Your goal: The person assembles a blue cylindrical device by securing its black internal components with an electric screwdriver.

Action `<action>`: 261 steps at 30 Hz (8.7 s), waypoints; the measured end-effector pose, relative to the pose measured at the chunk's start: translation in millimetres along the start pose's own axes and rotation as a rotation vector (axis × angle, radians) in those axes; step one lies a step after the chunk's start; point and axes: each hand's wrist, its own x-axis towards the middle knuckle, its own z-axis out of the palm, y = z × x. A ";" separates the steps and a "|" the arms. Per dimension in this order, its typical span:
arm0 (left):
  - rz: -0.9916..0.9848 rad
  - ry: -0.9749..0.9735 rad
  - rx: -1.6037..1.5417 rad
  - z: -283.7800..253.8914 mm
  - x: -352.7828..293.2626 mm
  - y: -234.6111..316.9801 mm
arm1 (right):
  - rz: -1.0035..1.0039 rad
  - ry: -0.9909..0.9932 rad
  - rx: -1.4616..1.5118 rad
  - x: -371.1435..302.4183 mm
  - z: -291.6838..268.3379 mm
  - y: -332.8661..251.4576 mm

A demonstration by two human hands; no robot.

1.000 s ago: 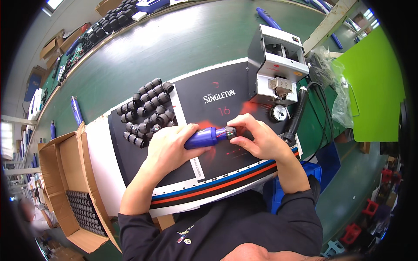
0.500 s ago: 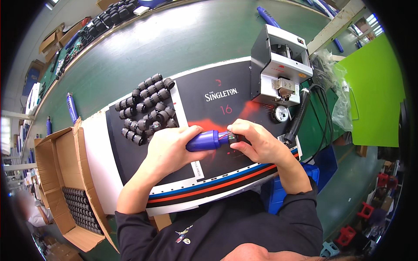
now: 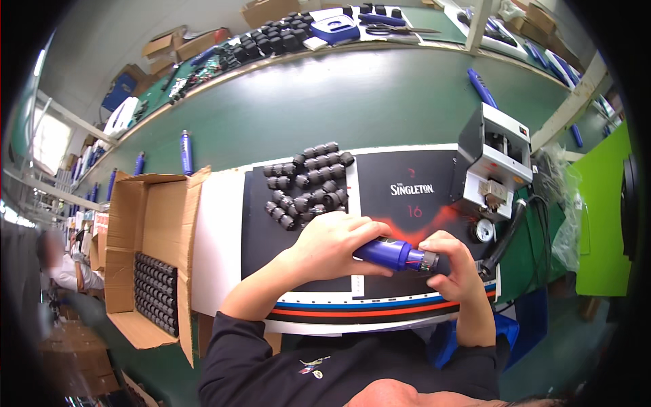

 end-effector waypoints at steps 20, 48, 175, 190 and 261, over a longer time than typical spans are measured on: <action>0.087 -0.094 0.352 60.6 -14.9 11.9 | 0.233 0.426 0.451 -2.8 40.8 6.7; -0.601 0.224 0.692 -17.3 158.0 -242.0 | -0.227 0.514 0.005 -7.6 -6.2 -16.0; 0.160 -0.117 0.329 103.3 25.8 -0.3 | -0.112 0.992 0.248 -4.5 -86.6 -33.3; -0.506 -0.162 0.665 4.9 72.1 -97.9 | 0.987 0.717 -1.251 -74.8 -103.8 35.3; -0.528 0.364 0.063 -17.2 48.8 -40.4 | 0.181 0.305 -0.068 -17.6 -20.4 -24.2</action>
